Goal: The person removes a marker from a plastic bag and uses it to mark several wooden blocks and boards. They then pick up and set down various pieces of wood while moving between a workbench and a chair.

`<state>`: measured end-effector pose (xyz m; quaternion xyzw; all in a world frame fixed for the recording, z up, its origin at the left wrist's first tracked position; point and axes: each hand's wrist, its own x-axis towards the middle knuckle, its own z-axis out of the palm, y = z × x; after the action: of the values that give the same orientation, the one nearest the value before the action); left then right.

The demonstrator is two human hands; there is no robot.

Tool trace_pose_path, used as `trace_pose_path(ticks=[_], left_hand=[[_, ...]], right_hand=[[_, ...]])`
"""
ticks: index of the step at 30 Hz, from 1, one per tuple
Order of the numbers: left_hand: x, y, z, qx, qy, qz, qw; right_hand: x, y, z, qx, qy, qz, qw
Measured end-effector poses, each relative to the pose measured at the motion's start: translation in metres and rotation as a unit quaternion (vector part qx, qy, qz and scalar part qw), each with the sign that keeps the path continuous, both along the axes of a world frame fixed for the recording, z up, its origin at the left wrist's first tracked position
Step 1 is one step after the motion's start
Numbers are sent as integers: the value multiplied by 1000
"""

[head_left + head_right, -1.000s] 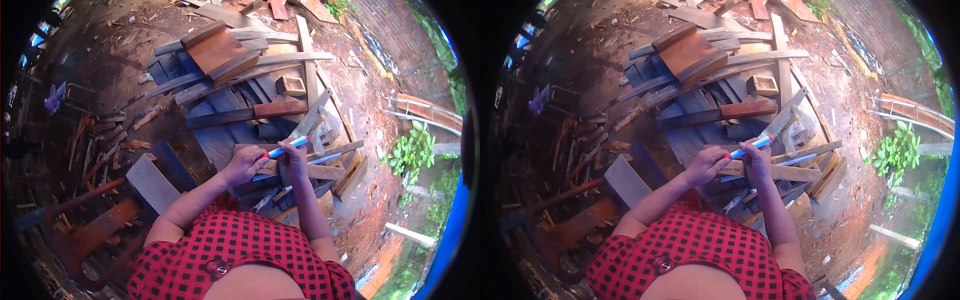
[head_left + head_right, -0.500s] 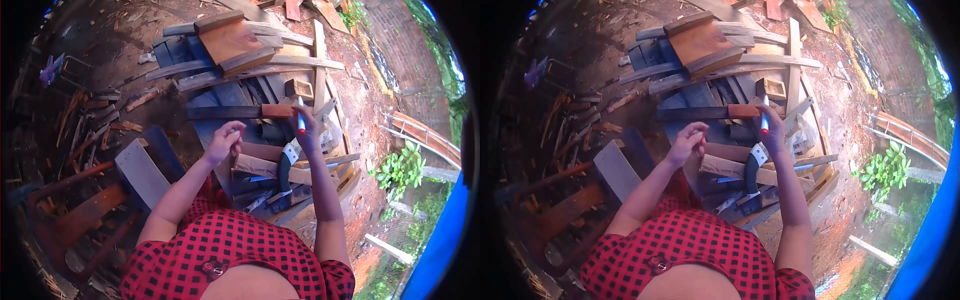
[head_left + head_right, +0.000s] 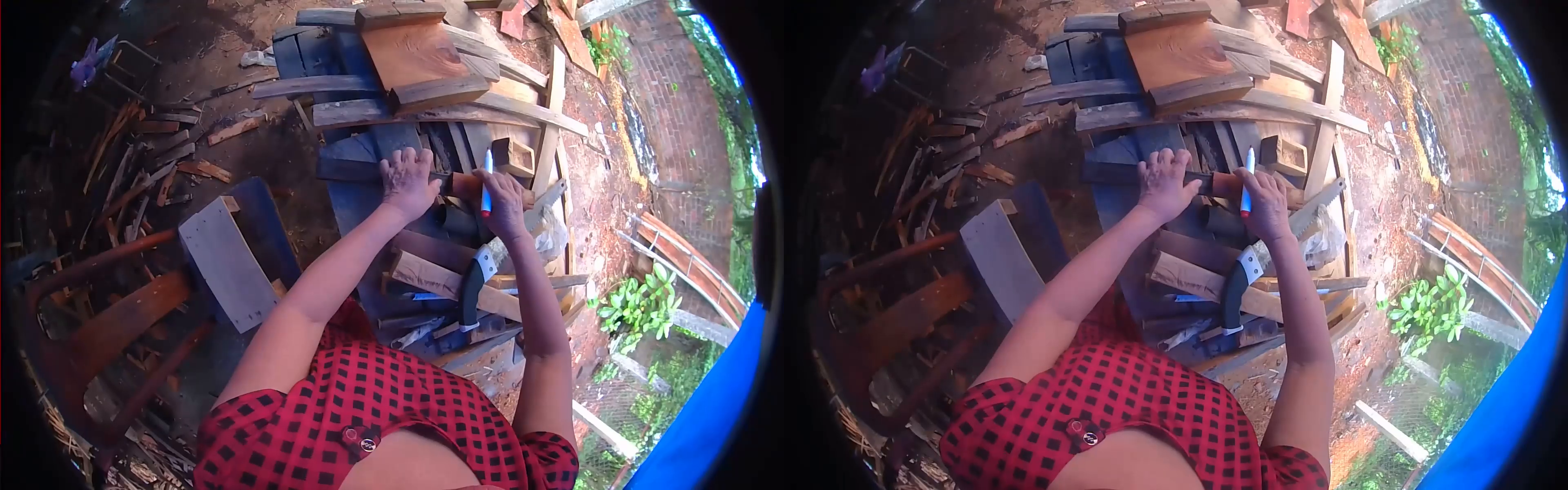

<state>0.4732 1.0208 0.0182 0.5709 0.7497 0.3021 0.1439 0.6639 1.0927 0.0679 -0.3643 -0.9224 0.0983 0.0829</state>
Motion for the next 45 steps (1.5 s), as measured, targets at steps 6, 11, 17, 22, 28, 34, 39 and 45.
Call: trace_pose_path(ticks=[6,11,17,22,28,34,39,45], left_hand=[[3,8,-10,-57,34,-21,998],[2,11,-14,-87,8,-25,996],[2,13,-18,-93,1,-28,995],[1,12,-17,-97,-4,-26,995],[0,12,-19,-88,-13,-25,996],[0,11,-17,-91,-20,-28,995],[-1,10,-17,-91,-25,-35,995],[0,11,-13,-92,-27,-32,995]], right_hand=[[0,4,-2,7,-19,0,1000],[1,6,-6,-1,-2,7,1000],[2,8,-10,-5,-4,22,1000],[1,8,-6,-11,-11,24,1000],[10,2,13,21,3,41,999],[42,-25,20,-29,-29,39,998],[42,-33,33,-94,46,-9,994],[1,-33,13,-390,392,-204,808]])
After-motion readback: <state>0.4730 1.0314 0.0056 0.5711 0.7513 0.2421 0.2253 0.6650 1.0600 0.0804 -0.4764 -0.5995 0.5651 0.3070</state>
